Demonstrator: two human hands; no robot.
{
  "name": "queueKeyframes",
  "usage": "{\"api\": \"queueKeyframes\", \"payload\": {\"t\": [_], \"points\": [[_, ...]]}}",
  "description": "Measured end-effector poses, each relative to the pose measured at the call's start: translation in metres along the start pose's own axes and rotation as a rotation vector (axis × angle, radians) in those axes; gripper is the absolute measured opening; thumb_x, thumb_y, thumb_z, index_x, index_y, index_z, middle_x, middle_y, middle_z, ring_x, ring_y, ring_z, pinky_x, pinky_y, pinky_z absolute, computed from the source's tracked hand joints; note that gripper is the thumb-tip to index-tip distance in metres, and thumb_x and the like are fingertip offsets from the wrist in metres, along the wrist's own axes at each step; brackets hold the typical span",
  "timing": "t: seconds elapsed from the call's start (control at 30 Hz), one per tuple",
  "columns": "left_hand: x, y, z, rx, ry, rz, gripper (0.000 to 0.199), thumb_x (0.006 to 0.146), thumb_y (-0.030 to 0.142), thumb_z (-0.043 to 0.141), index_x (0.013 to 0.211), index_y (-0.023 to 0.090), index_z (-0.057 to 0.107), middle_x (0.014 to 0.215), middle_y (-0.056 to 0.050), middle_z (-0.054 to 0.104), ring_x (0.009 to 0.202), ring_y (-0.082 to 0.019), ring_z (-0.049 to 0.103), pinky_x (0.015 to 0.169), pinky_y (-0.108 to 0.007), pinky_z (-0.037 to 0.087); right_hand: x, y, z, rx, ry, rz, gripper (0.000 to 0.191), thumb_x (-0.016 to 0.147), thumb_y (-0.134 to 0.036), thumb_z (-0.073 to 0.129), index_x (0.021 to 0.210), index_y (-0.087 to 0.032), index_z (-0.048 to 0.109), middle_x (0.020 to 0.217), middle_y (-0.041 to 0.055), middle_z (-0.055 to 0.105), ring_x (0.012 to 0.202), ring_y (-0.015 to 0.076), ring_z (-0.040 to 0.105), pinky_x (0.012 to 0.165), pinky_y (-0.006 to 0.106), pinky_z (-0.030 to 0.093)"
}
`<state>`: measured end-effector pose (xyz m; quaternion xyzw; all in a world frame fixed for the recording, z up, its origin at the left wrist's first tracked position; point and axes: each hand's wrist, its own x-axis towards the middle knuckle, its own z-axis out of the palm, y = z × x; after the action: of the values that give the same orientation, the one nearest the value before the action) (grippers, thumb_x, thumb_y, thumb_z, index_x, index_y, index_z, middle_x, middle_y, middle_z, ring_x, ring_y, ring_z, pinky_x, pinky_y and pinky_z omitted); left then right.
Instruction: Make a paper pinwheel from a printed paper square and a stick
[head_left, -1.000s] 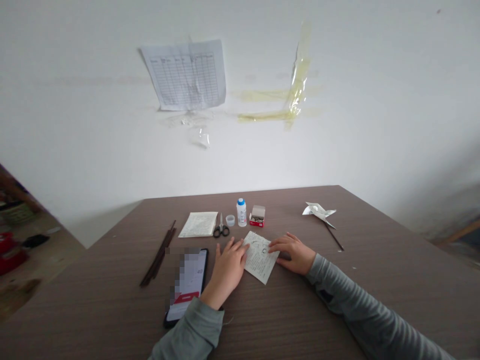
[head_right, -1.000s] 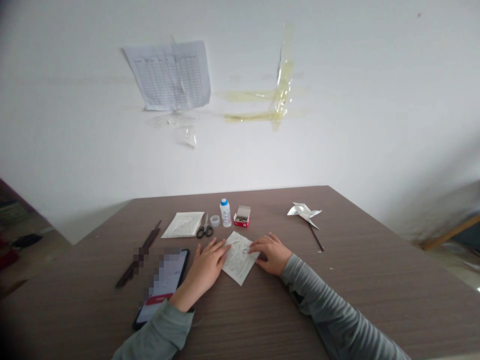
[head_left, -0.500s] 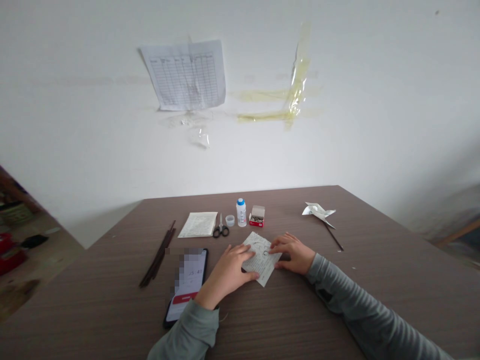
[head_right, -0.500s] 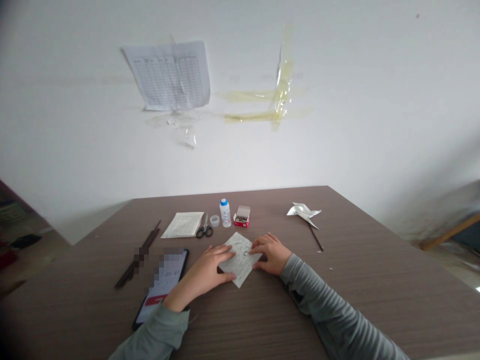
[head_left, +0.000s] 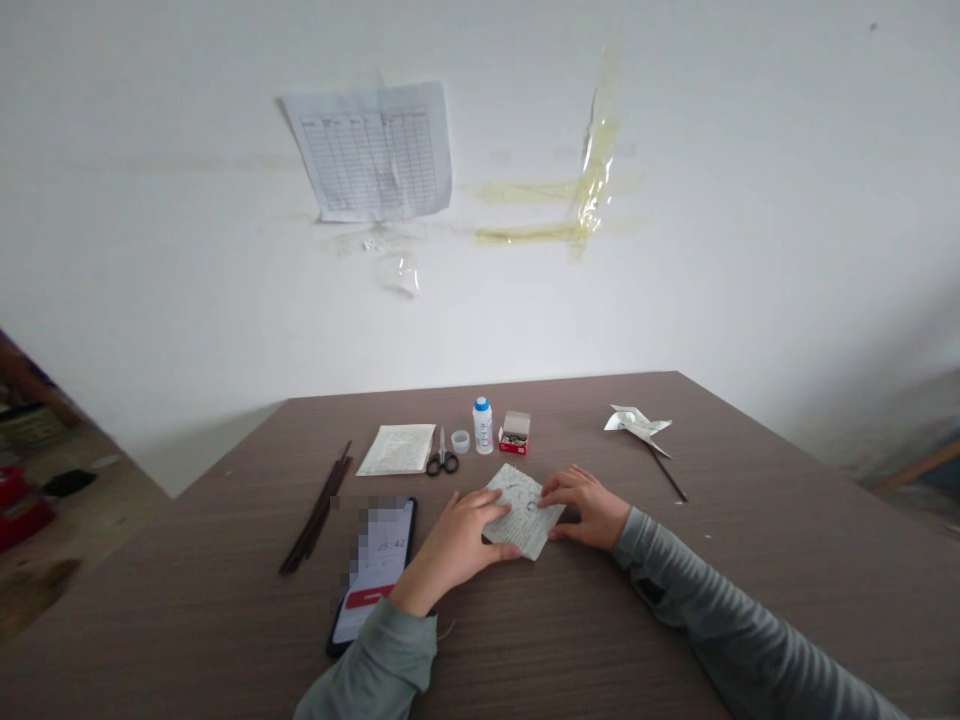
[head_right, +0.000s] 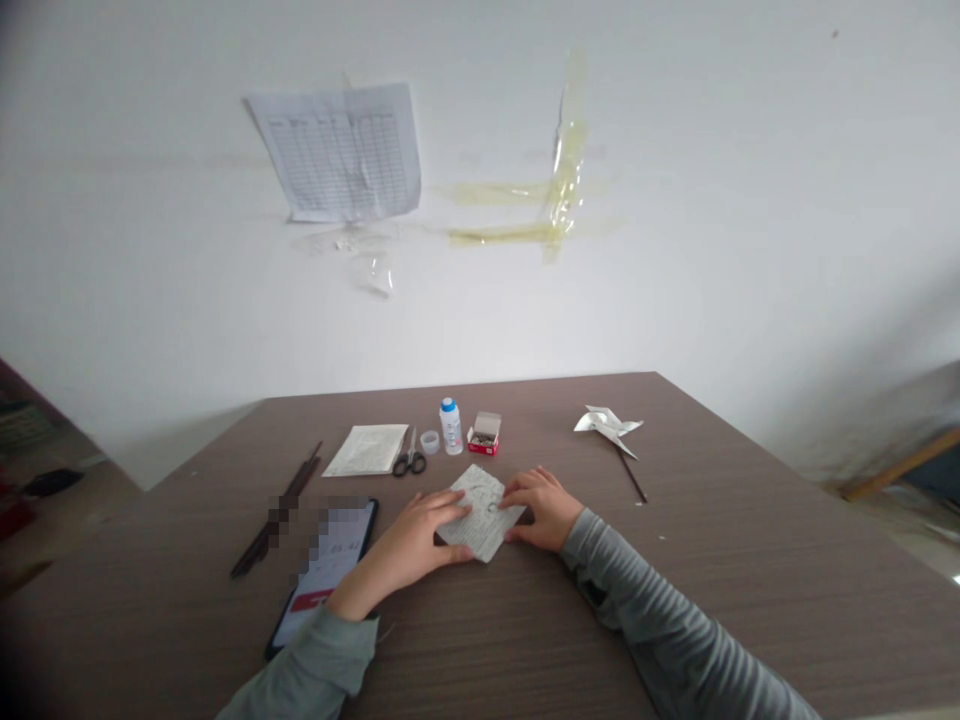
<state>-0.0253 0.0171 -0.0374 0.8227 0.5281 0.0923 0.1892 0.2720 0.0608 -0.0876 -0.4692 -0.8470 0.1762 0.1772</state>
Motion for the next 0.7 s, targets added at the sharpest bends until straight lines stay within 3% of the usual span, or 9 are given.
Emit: {"api": "queueKeyframes", "payload": {"t": [0.17, 0.3, 0.37, 0.53, 0.7], "points": [[0.0, 0.002, 0.0, -0.003, 0.019, 0.003, 0.044, 0.118, 0.031, 0.087, 0.161, 0.034, 0.093, 0.191, -0.014, 0.075, 0.183, -0.039, 0.068, 0.159, -0.073, 0.039, 0.0, 0.005, 0.002, 0.028, 0.01, 0.002, 0.043, 0.082, -0.039, 0.116, 0.123, -0.038, 0.102, 0.148, 0.0059, 0.095, 0.147, 0.0445, 0.086, 0.156, 0.075, 0.039], [0.001, 0.003, 0.001, 0.0, 0.03, -0.011, 0.039, 0.123, 0.031, 0.077, 0.159, 0.031, 0.094, 0.187, -0.014, 0.08, 0.18, -0.036, 0.071, 0.158, -0.073, 0.041, 0.0, 0.003, 0.005, -0.007, -0.011, -0.01, 0.055, 0.08, -0.044, 0.12, 0.132, -0.037, 0.102, 0.157, 0.011, 0.093, 0.154, 0.0472, 0.083, 0.159, 0.082, 0.03], [0.002, 0.004, 0.002, -0.015, 0.069, -0.004, 0.037, 0.124, 0.029, 0.074, 0.153, 0.032, 0.097, 0.182, -0.012, 0.085, 0.176, -0.036, 0.075, 0.157, -0.069, 0.045, 0.0, -0.002, 0.005, -0.017, -0.005, -0.019, 0.048, 0.084, -0.044, 0.117, 0.13, -0.038, 0.103, 0.158, 0.0095, 0.093, 0.154, 0.0463, 0.083, 0.158, 0.083, 0.029], [0.005, 0.003, 0.004, -0.067, 0.115, 0.002, 0.037, 0.125, 0.025, 0.068, 0.145, 0.029, 0.1, 0.172, -0.011, 0.091, 0.169, -0.035, 0.08, 0.159, -0.065, 0.043, -0.003, -0.019, -0.005, 0.035, 0.028, 0.01, 0.006, 0.1, -0.041, 0.097, 0.105, -0.039, 0.1, 0.135, 0.0013, 0.099, 0.138, 0.039, 0.089, 0.157, 0.076, 0.036], [0.007, -0.001, 0.001, -0.075, 0.145, -0.039, 0.028, 0.125, 0.029, 0.074, 0.123, 0.025, 0.102, 0.153, -0.014, 0.097, 0.151, -0.034, 0.089, 0.14, -0.048, 0.066, -0.004, -0.025, -0.019, 0.059, 0.039, 0.016, 0.017, 0.11, -0.044, 0.084, 0.099, -0.037, 0.094, 0.119, 0.0003, 0.099, 0.129, 0.0365, 0.091, 0.155, 0.073, 0.044]]}}
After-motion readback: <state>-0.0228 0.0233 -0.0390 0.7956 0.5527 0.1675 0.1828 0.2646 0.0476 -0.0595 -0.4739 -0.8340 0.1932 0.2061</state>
